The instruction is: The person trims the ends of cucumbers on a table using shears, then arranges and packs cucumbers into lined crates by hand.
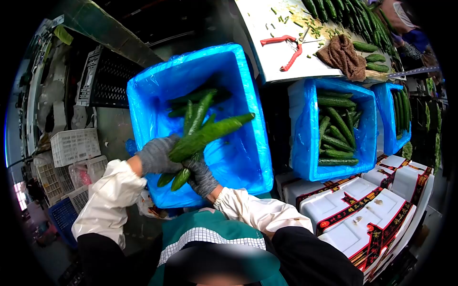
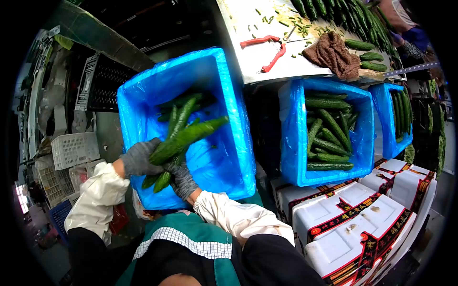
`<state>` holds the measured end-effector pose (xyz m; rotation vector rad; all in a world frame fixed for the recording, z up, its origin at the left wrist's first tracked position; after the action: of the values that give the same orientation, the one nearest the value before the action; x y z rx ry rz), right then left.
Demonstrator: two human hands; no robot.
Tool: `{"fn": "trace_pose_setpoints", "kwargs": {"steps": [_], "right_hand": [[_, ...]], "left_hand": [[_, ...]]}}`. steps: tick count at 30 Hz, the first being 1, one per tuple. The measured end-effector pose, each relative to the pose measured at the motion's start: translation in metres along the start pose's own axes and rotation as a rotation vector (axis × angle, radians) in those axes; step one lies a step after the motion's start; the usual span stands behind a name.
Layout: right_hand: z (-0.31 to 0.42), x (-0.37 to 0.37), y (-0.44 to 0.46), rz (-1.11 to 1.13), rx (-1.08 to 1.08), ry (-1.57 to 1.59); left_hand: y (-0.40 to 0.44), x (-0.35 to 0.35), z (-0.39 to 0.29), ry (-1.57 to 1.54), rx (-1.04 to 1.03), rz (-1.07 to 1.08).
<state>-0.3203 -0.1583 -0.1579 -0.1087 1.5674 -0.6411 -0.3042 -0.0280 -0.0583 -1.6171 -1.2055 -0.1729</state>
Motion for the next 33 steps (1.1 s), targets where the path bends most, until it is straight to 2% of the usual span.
{"fn": "trace_pose_setpoints", "kwargs": {"steps": [1,2,3,6,7,8,9,10,12,13,14,16,17,19,20,22,23,25,27,29,30,31,32,33], "right_hand": [[-0.006,0.009,0.007,-0.124,0.049,0.010],[-0.009,0.019,0.015,-0.139,0.176,-0.008],[-0.007,0.019,0.016,-0.141,0.177,-0.010],[-0.002,0.035,0.015,-0.275,0.222,-0.101],[-0.004,0.045,0.021,-0.283,0.225,-0.102],[0.002,0.049,0.025,-0.268,0.493,-0.716],[0.001,0.049,0.039,-0.306,0.452,-0.522],[-0.001,0.049,0.053,-0.351,0.424,-0.322],[0.003,0.067,0.087,-0.600,0.552,-0.898],[-0.002,0.065,0.109,-0.725,0.415,-0.201],[0.003,0.075,0.122,-0.720,0.422,-0.195],[0.003,0.099,0.134,-0.692,0.250,-0.137],[0.005,0.100,0.132,-0.687,0.194,-0.113],[0.030,0.060,0.105,-0.632,0.130,0.119],[0.017,0.099,0.127,-0.467,0.060,0.394],[0.011,0.106,0.142,-0.066,0.114,0.425],[0.019,0.101,0.141,-0.047,0.169,0.216],[0.038,0.073,0.128,-0.133,0.185,-0.638],[0.064,0.018,0.093,0.036,0.325,-1.556],[0.102,-0.036,0.034,0.277,0.454,-1.828],[0.127,-0.052,0.006,0.126,0.001,-1.120],[0.159,-0.066,-0.029,0.238,-0.048,-0.837],[0.198,-0.072,-0.063,0.358,-0.082,-0.809],[0.244,-0.069,-0.096,0.256,-0.019,-0.827]], "left_hand": [[0.012,-0.006,0.006,0.104,-0.027,0.017],[0.024,-0.011,0.014,0.124,-0.074,0.014],[0.033,-0.012,0.017,0.121,-0.077,0.015],[0.056,-0.020,0.012,0.191,-0.293,0.058],[0.063,-0.017,0.015,0.186,-0.299,0.061],[0.071,-0.013,0.017,0.208,-0.315,0.091],[0.079,-0.010,0.020,0.228,-0.327,0.124],[0.088,-0.010,0.032,0.228,-0.379,0.031],[0.108,-0.008,0.061,0.237,-0.146,0.126],[0.115,-0.008,0.072,0.225,-0.020,0.131],[0.120,-0.014,0.082,0.234,-0.024,0.129],[0.120,-0.022,0.095,0.185,0.097,-0.194],[0.118,-0.026,0.095,0.190,0.089,-0.186],[0.105,-0.023,0.079,0.365,0.201,-0.236],[0.104,-0.029,0.083,0.404,0.184,-0.245],[0.101,-0.030,0.083,0.369,0.105,-0.369],[0.103,-0.035,0.080,0.461,0.095,-0.346],[0.111,-0.049,0.093,0.529,0.094,-0.309],[0.111,-0.047,0.100,0.522,0.151,-0.267],[0.108,-0.043,0.101,0.524,0.147,-0.289],[0.106,-0.041,0.096,0.528,0.129,-0.288],[0.101,-0.035,0.087,0.505,0.034,-0.435],[0.098,-0.027,0.075,0.477,-0.056,-0.582],[0.097,-0.018,0.052,0.476,-0.065,-0.583]]}}
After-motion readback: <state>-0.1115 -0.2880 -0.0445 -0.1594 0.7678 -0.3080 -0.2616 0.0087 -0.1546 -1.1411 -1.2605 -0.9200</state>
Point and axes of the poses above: each hand's wrist, its own y-axis towards the middle knuckle, its own x-axis out of the back of the hand, z = x × y, the point moved 3 cm from there along y, towards the middle knuckle, and after that the axes turned 3 degrees about y, right-handed, at the moved point
